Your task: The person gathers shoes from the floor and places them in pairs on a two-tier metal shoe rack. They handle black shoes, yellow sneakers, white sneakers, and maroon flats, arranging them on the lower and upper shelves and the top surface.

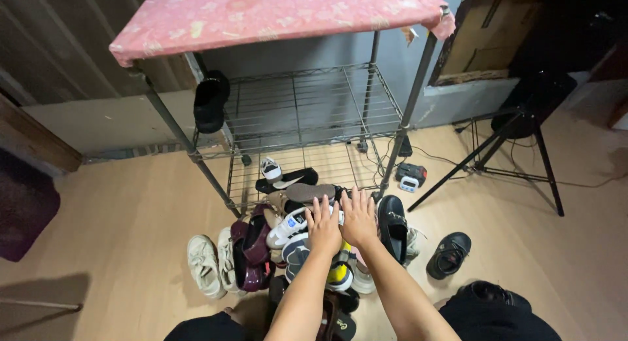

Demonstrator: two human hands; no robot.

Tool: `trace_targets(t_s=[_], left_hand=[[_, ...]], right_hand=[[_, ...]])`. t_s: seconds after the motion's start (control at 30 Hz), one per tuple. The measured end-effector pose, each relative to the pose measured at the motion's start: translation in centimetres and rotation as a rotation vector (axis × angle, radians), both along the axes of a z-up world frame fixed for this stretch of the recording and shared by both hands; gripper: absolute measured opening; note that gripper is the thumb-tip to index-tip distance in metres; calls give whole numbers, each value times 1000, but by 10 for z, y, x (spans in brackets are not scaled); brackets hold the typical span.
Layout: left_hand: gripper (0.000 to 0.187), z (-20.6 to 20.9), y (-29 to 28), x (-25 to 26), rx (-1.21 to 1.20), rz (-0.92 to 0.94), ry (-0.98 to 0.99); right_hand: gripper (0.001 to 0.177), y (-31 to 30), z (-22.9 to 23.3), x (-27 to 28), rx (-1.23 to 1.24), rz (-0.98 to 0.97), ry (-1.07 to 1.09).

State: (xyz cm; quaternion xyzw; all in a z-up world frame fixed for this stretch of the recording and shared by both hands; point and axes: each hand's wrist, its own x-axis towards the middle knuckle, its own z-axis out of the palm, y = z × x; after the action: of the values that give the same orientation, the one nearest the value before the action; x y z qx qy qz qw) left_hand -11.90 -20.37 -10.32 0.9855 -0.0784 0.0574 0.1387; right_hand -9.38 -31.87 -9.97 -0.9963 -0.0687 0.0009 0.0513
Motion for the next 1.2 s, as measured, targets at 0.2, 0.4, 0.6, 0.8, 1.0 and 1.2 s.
trace_targets(t_s=[0.2,0.4,0.6,0.8,1.0,1.2], left_hand=[[63,11,-8,-17,13,-31,166],[69,-11,-27,-19,64,-88,315],[65,-15,-44,-30,63,-136,357],[62,17,-54,-52,80,-184,405],[64,-21,-59,-47,106,-179,495],[65,-18,-60,-47,119,-174,539]], right_hand=[[96,-9,-5,-23,-40,-40,96],[99,-32,-42,-30,12,-104,199],[101,-62,-44,-43,33,-170,327],[106,-99,-99,-43,4,-245,353],[89,-109,-119,-54,20,-276,482],[75,-114,-164,-45,21,-271,480]])
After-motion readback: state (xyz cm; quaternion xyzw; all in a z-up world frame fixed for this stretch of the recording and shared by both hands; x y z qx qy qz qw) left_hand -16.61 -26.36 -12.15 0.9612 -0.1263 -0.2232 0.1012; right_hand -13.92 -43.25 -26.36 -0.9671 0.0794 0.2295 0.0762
